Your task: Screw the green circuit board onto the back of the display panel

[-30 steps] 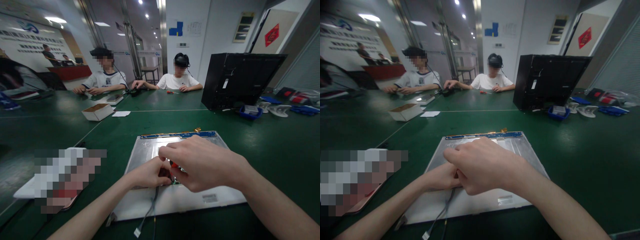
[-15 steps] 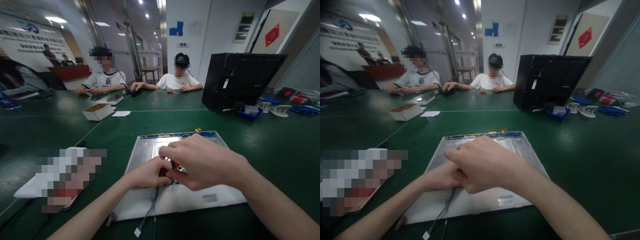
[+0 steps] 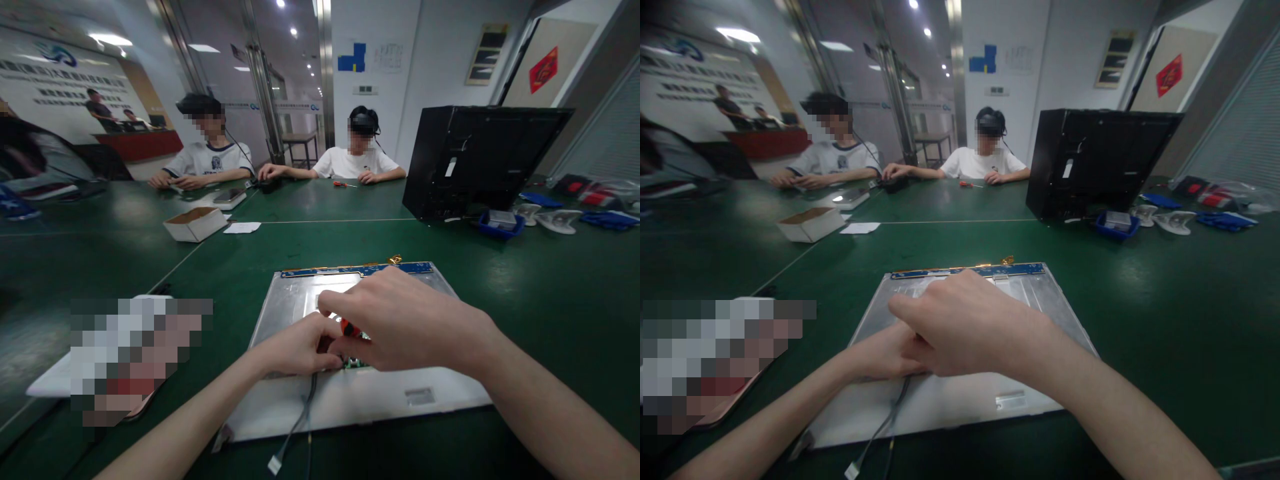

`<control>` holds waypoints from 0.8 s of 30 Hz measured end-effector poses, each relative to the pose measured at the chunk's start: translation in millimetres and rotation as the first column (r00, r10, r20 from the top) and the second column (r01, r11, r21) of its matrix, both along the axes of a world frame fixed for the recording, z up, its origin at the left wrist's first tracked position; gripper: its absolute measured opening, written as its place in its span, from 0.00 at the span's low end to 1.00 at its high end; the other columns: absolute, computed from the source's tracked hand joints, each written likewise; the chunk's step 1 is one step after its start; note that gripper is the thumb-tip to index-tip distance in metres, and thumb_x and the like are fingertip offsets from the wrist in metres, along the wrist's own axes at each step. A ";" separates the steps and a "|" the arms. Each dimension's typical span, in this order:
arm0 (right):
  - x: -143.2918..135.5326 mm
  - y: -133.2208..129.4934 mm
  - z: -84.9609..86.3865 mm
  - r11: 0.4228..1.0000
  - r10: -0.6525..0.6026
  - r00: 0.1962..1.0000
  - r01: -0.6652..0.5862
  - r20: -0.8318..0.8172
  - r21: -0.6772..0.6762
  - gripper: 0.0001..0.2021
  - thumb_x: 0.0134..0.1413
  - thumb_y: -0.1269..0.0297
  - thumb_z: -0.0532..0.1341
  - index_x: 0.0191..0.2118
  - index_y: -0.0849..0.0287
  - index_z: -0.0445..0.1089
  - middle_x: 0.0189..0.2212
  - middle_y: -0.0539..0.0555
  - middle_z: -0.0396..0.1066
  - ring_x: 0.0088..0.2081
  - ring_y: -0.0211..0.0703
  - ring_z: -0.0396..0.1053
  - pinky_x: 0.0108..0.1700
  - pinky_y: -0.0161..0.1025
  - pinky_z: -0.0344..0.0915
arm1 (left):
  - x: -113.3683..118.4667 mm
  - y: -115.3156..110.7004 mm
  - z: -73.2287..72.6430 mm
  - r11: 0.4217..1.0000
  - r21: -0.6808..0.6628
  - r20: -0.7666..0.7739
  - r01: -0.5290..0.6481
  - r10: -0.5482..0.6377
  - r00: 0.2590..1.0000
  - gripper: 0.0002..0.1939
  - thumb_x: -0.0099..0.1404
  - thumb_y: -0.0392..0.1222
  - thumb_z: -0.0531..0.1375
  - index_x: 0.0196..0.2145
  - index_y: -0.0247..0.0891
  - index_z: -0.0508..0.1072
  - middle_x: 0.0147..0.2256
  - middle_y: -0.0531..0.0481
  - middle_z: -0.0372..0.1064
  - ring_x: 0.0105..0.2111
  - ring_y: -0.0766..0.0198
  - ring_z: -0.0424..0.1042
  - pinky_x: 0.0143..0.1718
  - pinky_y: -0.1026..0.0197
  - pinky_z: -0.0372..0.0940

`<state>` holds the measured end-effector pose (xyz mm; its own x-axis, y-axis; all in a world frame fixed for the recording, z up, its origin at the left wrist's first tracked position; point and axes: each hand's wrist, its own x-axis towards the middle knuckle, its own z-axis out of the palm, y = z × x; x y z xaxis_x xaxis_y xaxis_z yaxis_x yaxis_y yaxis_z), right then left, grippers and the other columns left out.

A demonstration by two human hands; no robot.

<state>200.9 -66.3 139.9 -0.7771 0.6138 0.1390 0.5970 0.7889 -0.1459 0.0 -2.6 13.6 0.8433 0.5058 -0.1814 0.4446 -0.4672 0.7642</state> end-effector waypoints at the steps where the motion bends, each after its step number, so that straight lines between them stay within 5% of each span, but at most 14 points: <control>1: 0.3 -0.3 0.6 1.000 0.009 1.000 -0.009 0.001 -0.006 0.04 0.60 0.64 0.58 0.38 0.58 0.64 0.29 0.48 0.70 0.26 0.36 0.62 0.25 0.36 0.48 | 0.4 -0.2 0.4 1.000 0.007 0.001 0.001 -0.001 1.000 0.11 0.60 0.41 0.63 0.40 0.36 0.76 0.33 0.48 0.73 0.35 0.56 0.71 0.34 0.60 0.66; 7: 0.6 -2.0 5.2 0.998 0.047 0.998 -0.046 0.035 -0.039 0.07 0.53 0.69 0.60 0.39 0.59 0.63 0.34 0.50 0.71 0.29 0.37 0.63 0.25 0.36 0.49 | 4.1 -1.0 4.6 1.000 0.016 -0.002 0.007 -0.007 1.000 0.07 0.58 0.39 0.62 0.36 0.35 0.75 0.31 0.49 0.71 0.30 0.60 0.69 0.29 0.63 0.63; 17: -0.7 0.3 1.9 0.999 -0.040 0.998 0.039 0.047 0.019 0.04 0.62 0.64 0.57 0.40 0.58 0.64 0.30 0.51 0.73 0.27 0.39 0.65 0.25 0.37 0.47 | 2.9 -3.1 7.9 1.000 0.016 -0.031 -0.017 0.017 0.999 0.09 0.59 0.41 0.63 0.37 0.36 0.75 0.34 0.48 0.73 0.35 0.57 0.70 0.35 0.59 0.65; 24: -0.3 -2.7 4.1 0.998 0.048 0.999 -0.047 0.019 -0.032 0.06 0.54 0.68 0.59 0.39 0.58 0.62 0.33 0.50 0.71 0.28 0.37 0.62 0.25 0.36 0.47 | 4.2 -2.3 3.4 1.000 -0.008 0.011 -0.011 0.011 1.000 0.06 0.57 0.38 0.62 0.34 0.35 0.74 0.29 0.50 0.69 0.30 0.61 0.68 0.29 0.63 0.62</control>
